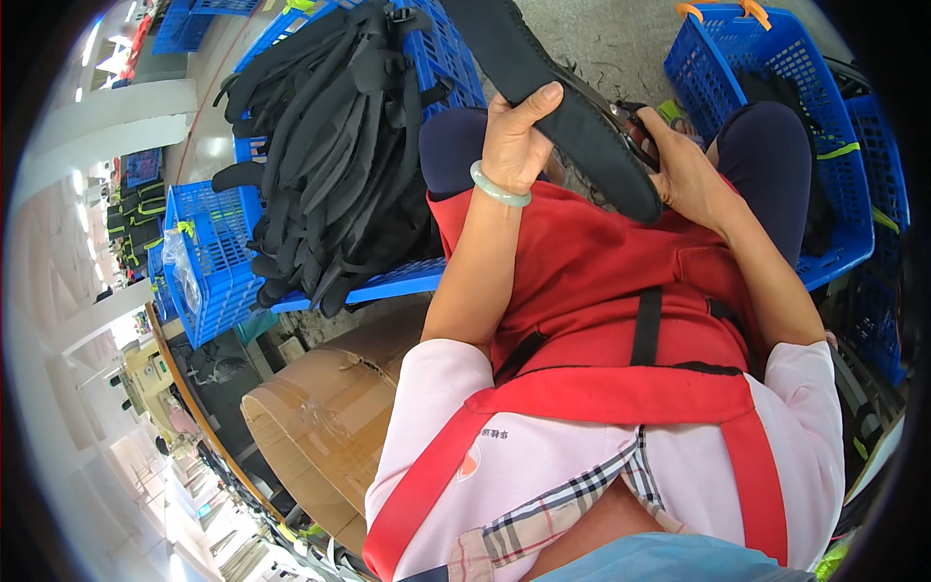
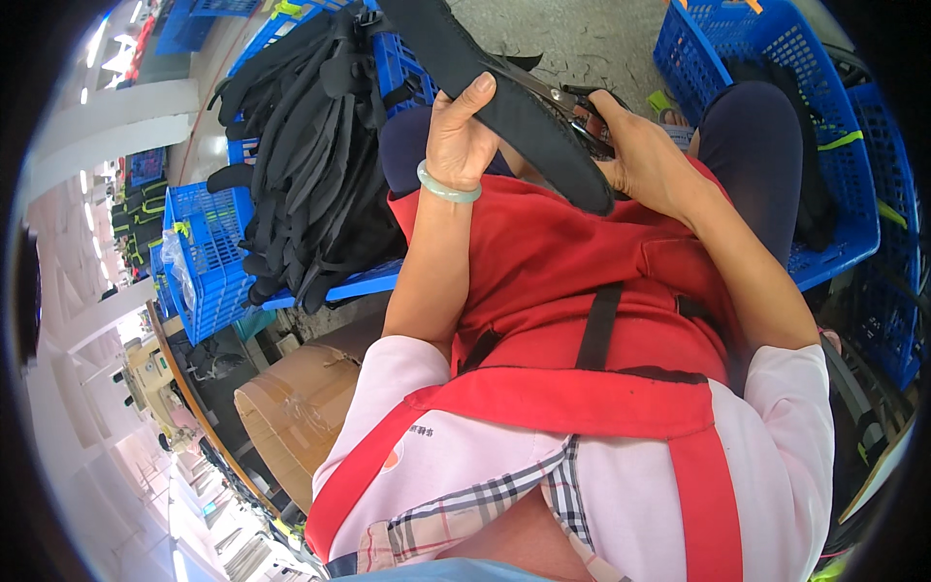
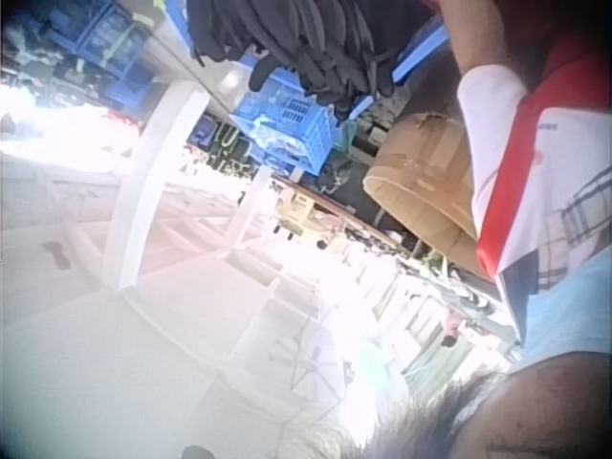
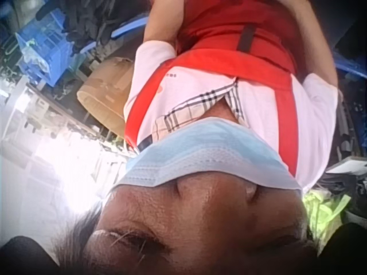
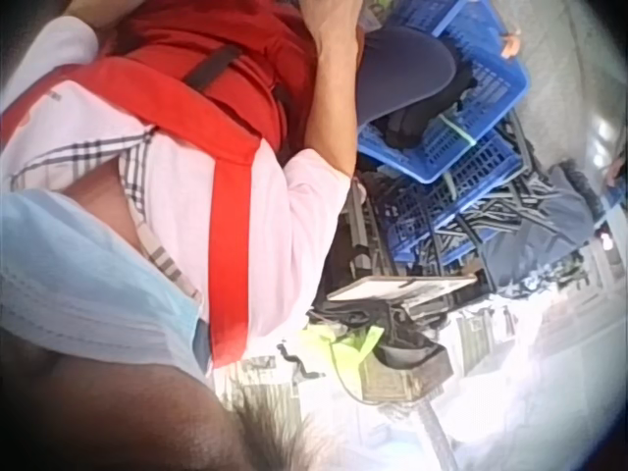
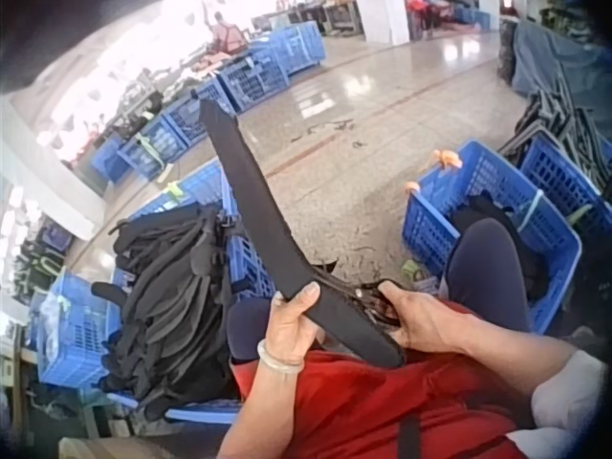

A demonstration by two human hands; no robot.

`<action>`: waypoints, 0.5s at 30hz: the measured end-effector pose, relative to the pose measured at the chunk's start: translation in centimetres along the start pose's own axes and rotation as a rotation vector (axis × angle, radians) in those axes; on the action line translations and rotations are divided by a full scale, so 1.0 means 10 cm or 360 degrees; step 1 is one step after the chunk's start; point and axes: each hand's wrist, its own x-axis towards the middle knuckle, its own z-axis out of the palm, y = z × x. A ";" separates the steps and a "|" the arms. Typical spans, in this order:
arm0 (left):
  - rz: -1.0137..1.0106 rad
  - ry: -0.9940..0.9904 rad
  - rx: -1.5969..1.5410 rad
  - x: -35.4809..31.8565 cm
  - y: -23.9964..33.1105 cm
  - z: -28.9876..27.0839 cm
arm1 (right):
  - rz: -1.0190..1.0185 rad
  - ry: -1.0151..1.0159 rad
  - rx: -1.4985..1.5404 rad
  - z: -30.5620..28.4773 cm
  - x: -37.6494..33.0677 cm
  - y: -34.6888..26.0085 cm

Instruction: Trimming excess material from black fabric straps using a pair of scissors.

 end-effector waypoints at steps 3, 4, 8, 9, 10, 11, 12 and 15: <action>0.0032 0.0029 0.0008 -0.01 -0.01 0.02 | 0.0056 -0.0066 -0.0051 -0.02 0.01 -0.02; 0.0040 0.0033 0.0005 -0.02 -0.01 0.03 | 0.0063 -0.0076 -0.0081 -0.03 0.01 -0.02; -0.0011 0.0045 -0.0050 -0.03 0.01 0.03 | 0.0104 -0.0120 -0.0089 -0.08 -0.03 -0.06; -0.0040 0.0022 -0.0069 -0.04 0.01 0.03 | 0.0094 -0.0111 -0.0066 -0.08 -0.06 -0.02; -0.0069 -0.0001 -0.0088 -0.04 0.02 0.03 | 0.0084 -0.0101 -0.0043 -0.08 -0.07 -0.01; -0.0071 -0.0001 -0.0086 -0.04 0.01 0.01 | 0.0085 -0.0099 -0.0041 -0.09 -0.07 -0.02; -0.0046 0.0008 -0.0076 -0.03 0.00 0.00 | 0.0136 -0.0158 -0.0086 -0.10 -0.07 -0.05; -0.0012 0.0006 -0.0050 -0.04 -0.01 0.02 | 0.0104 -0.0154 -0.0120 -0.08 -0.05 -0.09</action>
